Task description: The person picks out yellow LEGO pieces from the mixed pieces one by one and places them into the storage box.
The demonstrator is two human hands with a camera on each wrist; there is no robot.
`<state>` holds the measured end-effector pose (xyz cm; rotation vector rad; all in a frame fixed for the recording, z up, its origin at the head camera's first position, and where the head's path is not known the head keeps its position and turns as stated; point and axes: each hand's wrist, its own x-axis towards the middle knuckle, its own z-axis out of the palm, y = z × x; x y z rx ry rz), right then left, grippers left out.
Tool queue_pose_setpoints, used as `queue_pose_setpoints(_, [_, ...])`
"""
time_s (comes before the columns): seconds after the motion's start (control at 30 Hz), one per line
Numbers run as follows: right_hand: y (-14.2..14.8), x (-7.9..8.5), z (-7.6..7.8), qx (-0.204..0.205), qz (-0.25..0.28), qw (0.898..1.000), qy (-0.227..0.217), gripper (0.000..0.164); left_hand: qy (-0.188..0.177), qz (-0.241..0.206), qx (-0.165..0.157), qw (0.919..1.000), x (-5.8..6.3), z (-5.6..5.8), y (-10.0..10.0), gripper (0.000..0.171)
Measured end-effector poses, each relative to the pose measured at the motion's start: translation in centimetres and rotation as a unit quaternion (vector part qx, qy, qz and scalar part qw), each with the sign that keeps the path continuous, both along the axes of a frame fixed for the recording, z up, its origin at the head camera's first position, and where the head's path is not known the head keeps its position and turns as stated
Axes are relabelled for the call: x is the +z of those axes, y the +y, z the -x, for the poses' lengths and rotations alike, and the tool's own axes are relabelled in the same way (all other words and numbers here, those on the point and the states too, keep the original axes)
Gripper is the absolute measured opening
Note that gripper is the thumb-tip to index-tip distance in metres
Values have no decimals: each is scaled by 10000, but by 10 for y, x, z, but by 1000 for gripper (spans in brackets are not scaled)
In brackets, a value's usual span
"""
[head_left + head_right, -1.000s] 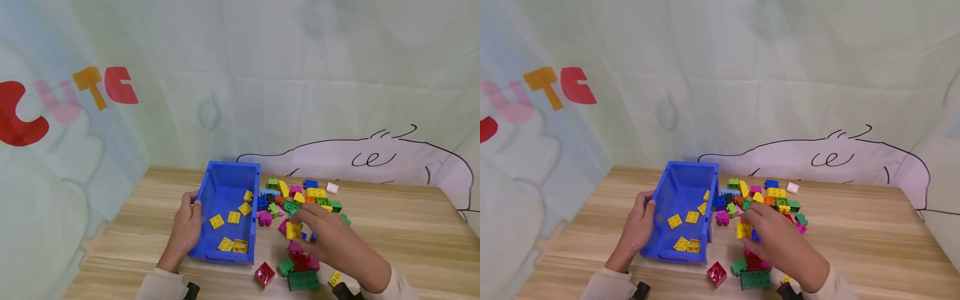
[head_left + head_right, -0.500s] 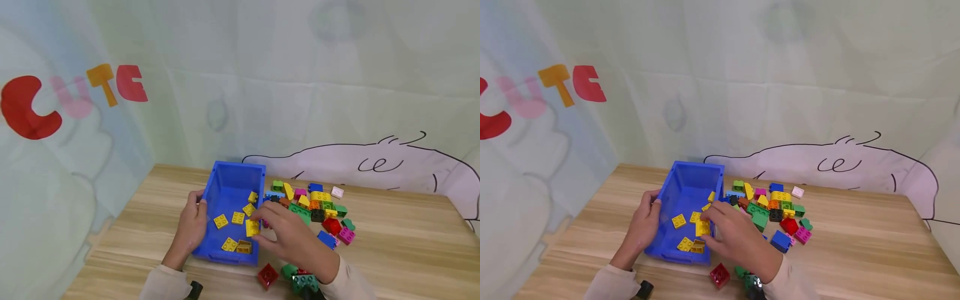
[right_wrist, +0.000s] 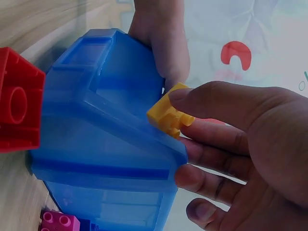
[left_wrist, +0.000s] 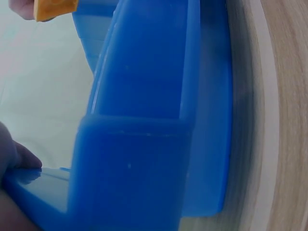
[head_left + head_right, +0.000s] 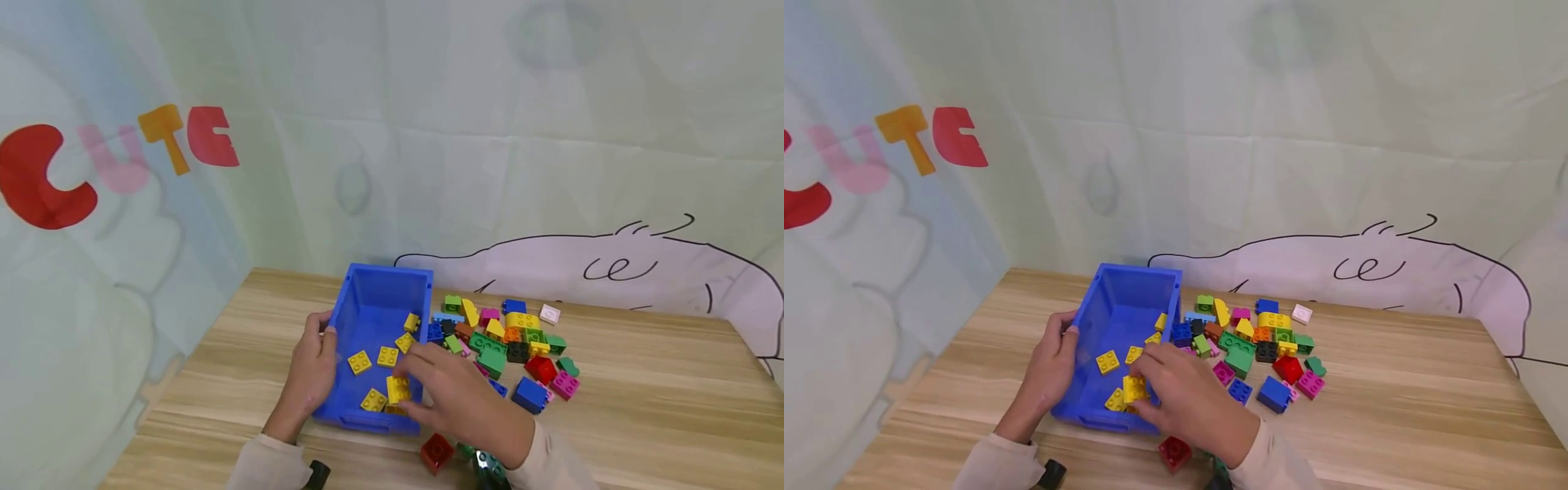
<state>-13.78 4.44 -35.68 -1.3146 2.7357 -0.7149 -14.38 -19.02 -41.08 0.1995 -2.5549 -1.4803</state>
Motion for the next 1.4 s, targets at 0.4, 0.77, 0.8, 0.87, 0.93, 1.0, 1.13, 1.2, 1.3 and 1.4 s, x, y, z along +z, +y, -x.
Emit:
queue_pose_setpoints(0.4, [15, 5, -2, -210, 445, 9988, 37, 32, -30, 18, 34, 10000, 1, -1, 1, 35])
queue_pose_setpoints(0.77, [80, 26, -3, -747, 529, 9940, 599, 24, -5, 75, 27, 10000, -1, 1, -1, 35])
queue_pose_setpoints(0.8, [87, 27, -4, -814, 390, 9945, 541, 24, -3, 85, 23, 10000, -1, 1, -1, 35])
queue_pose_setpoints(0.87, [100, 28, -5, -966, 28, 9946, 369, 23, -24, 93, 5, 10000, 0, 1, -1, 36])
queue_pose_setpoints(0.93, [111, 27, -5, -1112, -414, 9928, 173, 21, -47, 72, -1, 10000, 1, 1, -2, 36])
queue_pose_setpoints(1.0, [120, 24, -3, -1160, -739, 9905, -17, 21, -26, 59, 9, 10000, 2, 0, -3, 36])
queue_pose_setpoints(1.13, [130, 15, 4, -1545, -1475, 9734, -831, 20, 26, 20, 30, 10000, 4, 0, -3, 36])
queue_pose_setpoints(1.2, [133, 8, 7, -1788, -1845, 9555, -1447, 20, 22, 17, 21, 10000, 5, 0, -3, 36])
queue_pose_setpoints(1.3, [137, -2, 10, -2037, -2264, 9251, -2267, 21, 33, -12, -10, 10000, 5, 0, -1, 35])
queue_pose_setpoints(1.4, [142, -12, 10, -2140, -2460, 9096, -2575, 23, 49, -26, -62, 10000, 4, 0, 1, 35])
